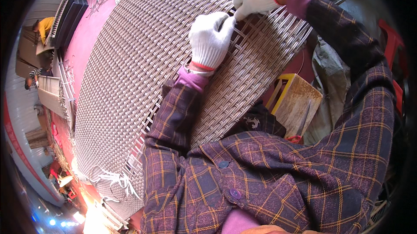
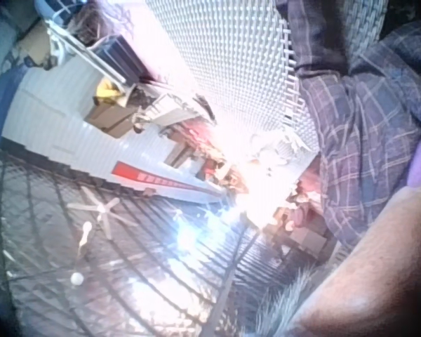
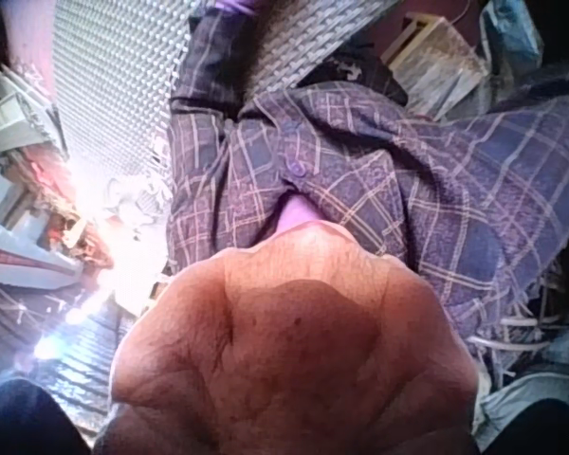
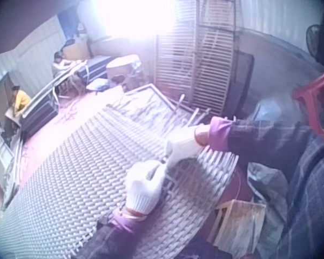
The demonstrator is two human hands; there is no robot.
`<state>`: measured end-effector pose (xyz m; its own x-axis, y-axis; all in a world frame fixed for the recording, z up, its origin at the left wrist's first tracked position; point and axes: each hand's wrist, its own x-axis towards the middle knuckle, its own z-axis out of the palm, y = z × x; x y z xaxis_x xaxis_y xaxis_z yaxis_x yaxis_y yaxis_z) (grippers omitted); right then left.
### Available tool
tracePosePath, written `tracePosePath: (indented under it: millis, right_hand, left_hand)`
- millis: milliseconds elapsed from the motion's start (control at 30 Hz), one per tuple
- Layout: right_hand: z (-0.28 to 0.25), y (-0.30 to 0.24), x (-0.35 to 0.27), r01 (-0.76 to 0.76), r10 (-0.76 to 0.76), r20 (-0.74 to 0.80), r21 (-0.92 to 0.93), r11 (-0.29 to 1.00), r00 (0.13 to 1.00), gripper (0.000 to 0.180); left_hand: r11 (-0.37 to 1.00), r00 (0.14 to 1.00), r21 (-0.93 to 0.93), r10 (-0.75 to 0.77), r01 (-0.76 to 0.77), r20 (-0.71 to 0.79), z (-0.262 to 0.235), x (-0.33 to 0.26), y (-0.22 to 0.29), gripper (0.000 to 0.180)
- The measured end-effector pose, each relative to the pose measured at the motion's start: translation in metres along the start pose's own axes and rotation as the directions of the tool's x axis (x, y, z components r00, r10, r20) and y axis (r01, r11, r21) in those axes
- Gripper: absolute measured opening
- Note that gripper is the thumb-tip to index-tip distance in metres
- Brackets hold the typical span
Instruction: The person weaves a large flat basket by hand, repeatedly threading flexible strips through a grid-like frame. They pull each strip through the openings and press it into place, working across the surface of the basket.
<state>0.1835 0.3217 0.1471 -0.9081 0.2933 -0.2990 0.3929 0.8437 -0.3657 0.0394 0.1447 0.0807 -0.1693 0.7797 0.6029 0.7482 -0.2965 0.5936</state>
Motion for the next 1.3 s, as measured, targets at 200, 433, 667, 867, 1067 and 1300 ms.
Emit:
tracePosePath:
  millis: [200, 433, 667, 867, 1067, 1300]
  right_hand:
    - [0.009, 0.042, -0.031, -0.063, 0.085, -0.397, 0.07, 0.996, 0.914, 0.035]
    - [0.009, 0.047, -0.039, 0.172, -0.342, -0.457, -0.374, 0.911, 0.821, 0.022]
    - [0.016, 0.044, -0.05, -0.041, 0.245, -0.595, 0.336, 0.941, 0.765, 0.03]
    - [0.091, 0.061, -0.037, -0.012, 0.258, -0.586, 0.39, 0.921, 0.768, 0.036]
    - [0.101, 0.059, -0.032, -0.087, 0.271, -0.623, 0.31, 0.947, 0.734, 0.04]
    - [0.091, 0.065, -0.03, -0.066, 0.352, -0.447, 0.54, 0.839, 0.823, 0.037]
  left_hand:
    - [0.998, 0.99, -0.066, -0.019, 0.01, -0.139, -0.008, -0.007, 0.003, 0.021]
    - [0.974, 0.998, -0.215, -0.063, 0.066, 0.021, -0.002, 0.023, 0.008, 0.023]
    - [0.723, 0.754, -0.394, -0.265, 0.568, 0.601, 0.012, 0.066, 0.003, 0.024]
    - [0.822, 0.826, -0.367, -0.203, 0.436, 0.525, 0.025, 0.074, -0.009, 0.021]
    - [0.913, 0.911, 0.176, 0.315, -0.367, 0.267, 0.105, 0.133, 0.005, 0.03]
    - [0.91, 0.788, -0.342, 0.028, 0.234, 0.615, 0.089, 0.123, -0.018, 0.037]
